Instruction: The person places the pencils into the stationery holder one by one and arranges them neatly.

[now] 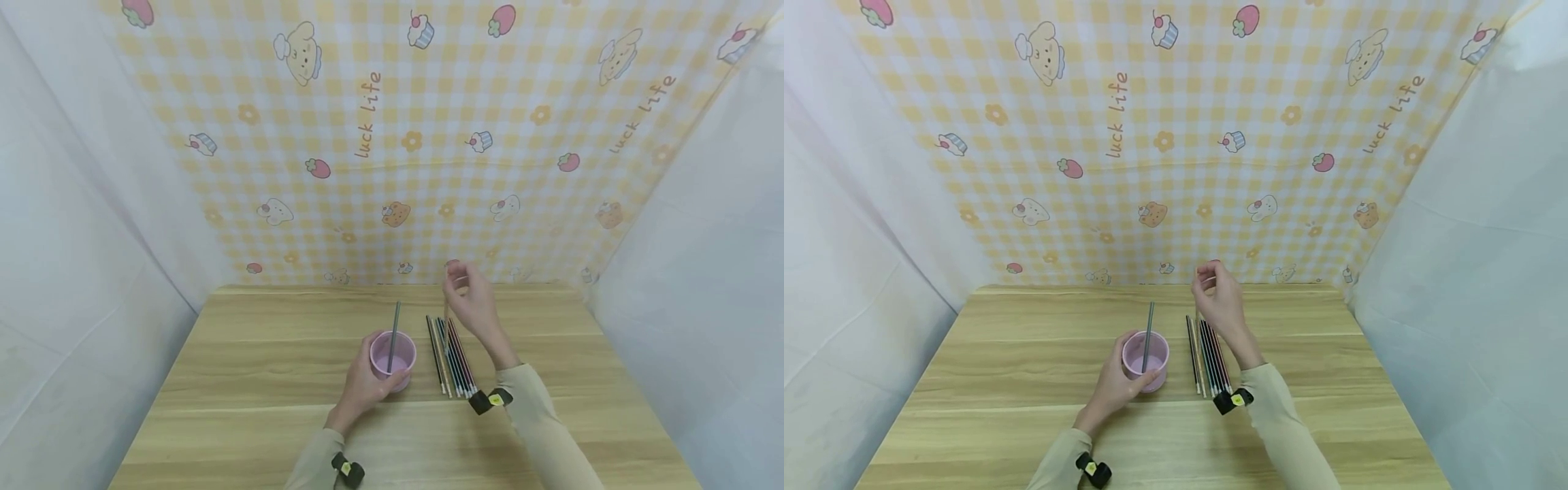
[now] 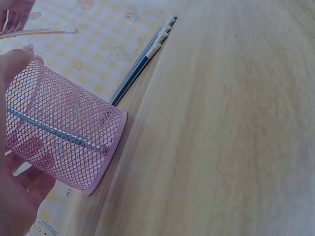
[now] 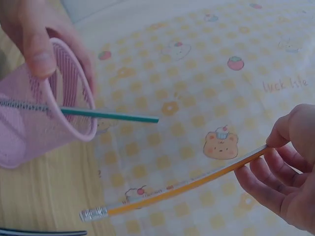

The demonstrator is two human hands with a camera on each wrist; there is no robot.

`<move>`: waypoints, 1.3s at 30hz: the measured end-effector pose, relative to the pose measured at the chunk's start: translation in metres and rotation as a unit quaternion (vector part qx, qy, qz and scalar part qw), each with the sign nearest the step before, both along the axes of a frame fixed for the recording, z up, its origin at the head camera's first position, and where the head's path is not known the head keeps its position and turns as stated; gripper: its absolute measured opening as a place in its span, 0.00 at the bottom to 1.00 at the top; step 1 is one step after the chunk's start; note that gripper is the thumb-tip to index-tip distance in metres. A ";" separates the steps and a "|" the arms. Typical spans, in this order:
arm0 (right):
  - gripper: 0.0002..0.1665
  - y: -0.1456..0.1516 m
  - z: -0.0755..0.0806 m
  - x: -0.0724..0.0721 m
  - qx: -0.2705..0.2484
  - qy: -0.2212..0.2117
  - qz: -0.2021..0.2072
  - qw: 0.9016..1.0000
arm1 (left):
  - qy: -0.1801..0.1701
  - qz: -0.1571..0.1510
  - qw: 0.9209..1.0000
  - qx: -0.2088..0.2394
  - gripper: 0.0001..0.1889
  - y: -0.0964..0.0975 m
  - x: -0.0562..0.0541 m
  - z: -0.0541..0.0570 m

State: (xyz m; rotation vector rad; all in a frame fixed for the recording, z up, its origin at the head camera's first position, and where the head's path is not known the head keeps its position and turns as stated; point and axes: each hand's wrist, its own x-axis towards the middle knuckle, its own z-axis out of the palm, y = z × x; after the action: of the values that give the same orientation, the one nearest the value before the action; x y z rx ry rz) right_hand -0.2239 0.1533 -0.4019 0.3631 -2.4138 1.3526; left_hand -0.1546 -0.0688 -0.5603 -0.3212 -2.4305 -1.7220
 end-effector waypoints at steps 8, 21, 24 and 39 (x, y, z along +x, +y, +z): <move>0.14 -0.014 0.017 0.005 -0.083 -0.003 0.017 0.996 | 0.000 0.003 1.000 0.000 0.49 0.000 -0.001 -0.001; 0.14 -0.041 0.000 0.000 -0.094 0.016 0.066 0.993 | 0.009 0.004 1.000 -0.007 0.50 0.000 -0.001 -0.002; 0.14 -0.045 -0.012 -0.003 -0.084 0.020 0.074 0.993 | 0.010 0.003 1.000 -0.006 0.49 0.000 -0.001 -0.003; 0.12 -0.053 -0.056 -0.006 -0.092 -0.039 0.091 0.991 | 0.018 -0.002 1.000 -0.007 0.49 0.000 -0.003 -0.005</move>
State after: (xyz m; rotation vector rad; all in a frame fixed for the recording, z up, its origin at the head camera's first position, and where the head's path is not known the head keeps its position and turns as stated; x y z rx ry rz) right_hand -0.2302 0.0999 -0.4576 0.5007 -2.3393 1.6819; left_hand -0.1572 -0.0691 -0.5648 -0.3553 -2.4184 -1.6861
